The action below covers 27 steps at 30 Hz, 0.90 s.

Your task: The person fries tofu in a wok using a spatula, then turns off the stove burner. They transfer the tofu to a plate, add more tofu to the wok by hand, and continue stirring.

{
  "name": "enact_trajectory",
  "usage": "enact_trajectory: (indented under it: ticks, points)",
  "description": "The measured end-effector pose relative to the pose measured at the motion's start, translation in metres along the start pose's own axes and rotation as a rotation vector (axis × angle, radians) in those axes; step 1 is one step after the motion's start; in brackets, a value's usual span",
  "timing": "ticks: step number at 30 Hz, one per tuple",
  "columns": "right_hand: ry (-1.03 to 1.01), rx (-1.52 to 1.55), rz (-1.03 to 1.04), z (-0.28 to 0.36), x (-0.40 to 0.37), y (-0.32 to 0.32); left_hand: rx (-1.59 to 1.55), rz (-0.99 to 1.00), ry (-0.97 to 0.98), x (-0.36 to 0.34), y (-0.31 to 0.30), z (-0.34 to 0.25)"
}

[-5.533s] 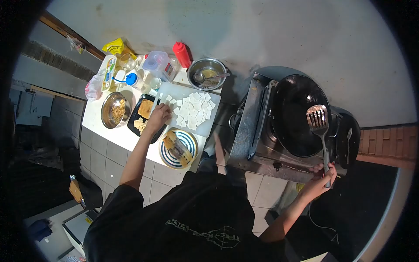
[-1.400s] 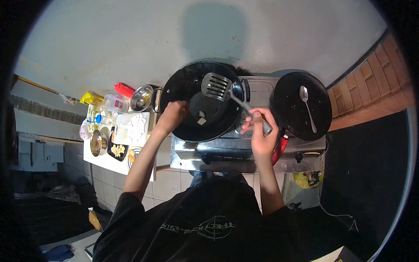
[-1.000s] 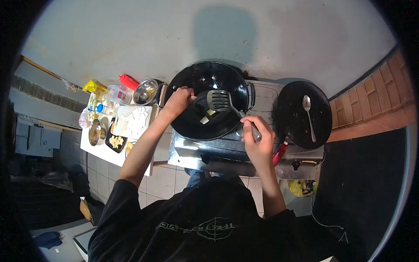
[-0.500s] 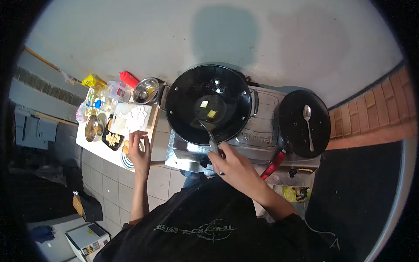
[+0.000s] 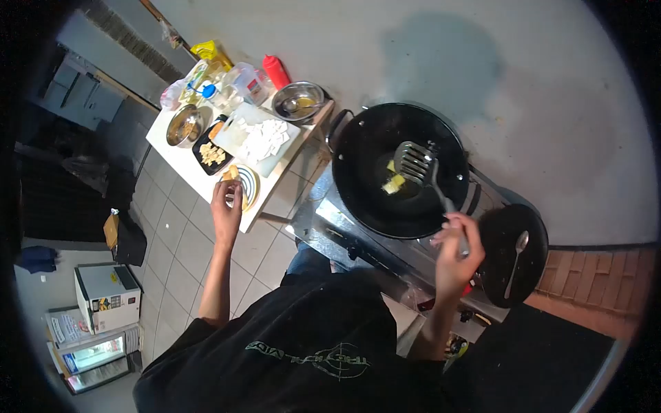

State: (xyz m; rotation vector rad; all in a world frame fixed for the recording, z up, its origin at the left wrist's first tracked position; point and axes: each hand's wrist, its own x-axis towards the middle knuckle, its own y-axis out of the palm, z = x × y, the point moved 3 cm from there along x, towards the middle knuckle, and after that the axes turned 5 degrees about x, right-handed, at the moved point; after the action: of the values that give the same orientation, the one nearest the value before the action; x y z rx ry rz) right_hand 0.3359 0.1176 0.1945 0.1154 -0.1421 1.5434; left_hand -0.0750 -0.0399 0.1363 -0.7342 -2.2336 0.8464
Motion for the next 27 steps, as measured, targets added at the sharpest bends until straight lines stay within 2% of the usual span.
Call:
enact_trajectory:
  ticks: [3, 7, 11, 13, 17, 21, 23, 27]
  points:
    - [0.008, 0.154, -0.136, -0.014, 0.003, -0.003, 0.029, 0.032, -0.08, 0.02, -0.001, 0.048]
    - [-0.014, 0.203, -0.151, -0.015, -0.001, 0.003, -0.034, 0.096, -0.078, 0.067, 0.01, 0.098]
    - [-0.01, 0.165, -0.198, -0.005, -0.009, 0.015, -0.018, 0.186, 0.084, 0.125, 0.04, 0.151]
    - [0.008, 0.156, -0.29, -0.005, -0.017, 0.02, -0.022, 0.286, 0.011, 0.151, 0.05, 0.155]
    - [-0.046, 0.058, -0.529, 0.021, -0.037, 0.059, 0.076, 0.387, 0.18, 0.195, 0.088, 0.195]
    - [-0.07, -0.009, -0.617, 0.017, -0.054, 0.069, 0.054, 0.426, 0.296, 0.218, 0.122, 0.221]
    - [-0.063, -0.051, -0.623, 0.02, -0.063, 0.079, 0.193, 0.395, 0.398, 0.225, 0.136, 0.228]
    - [-0.052, -0.107, -0.697, 0.024, -0.075, 0.098, 0.181, 0.45, 0.412, 0.236, 0.142, 0.232]
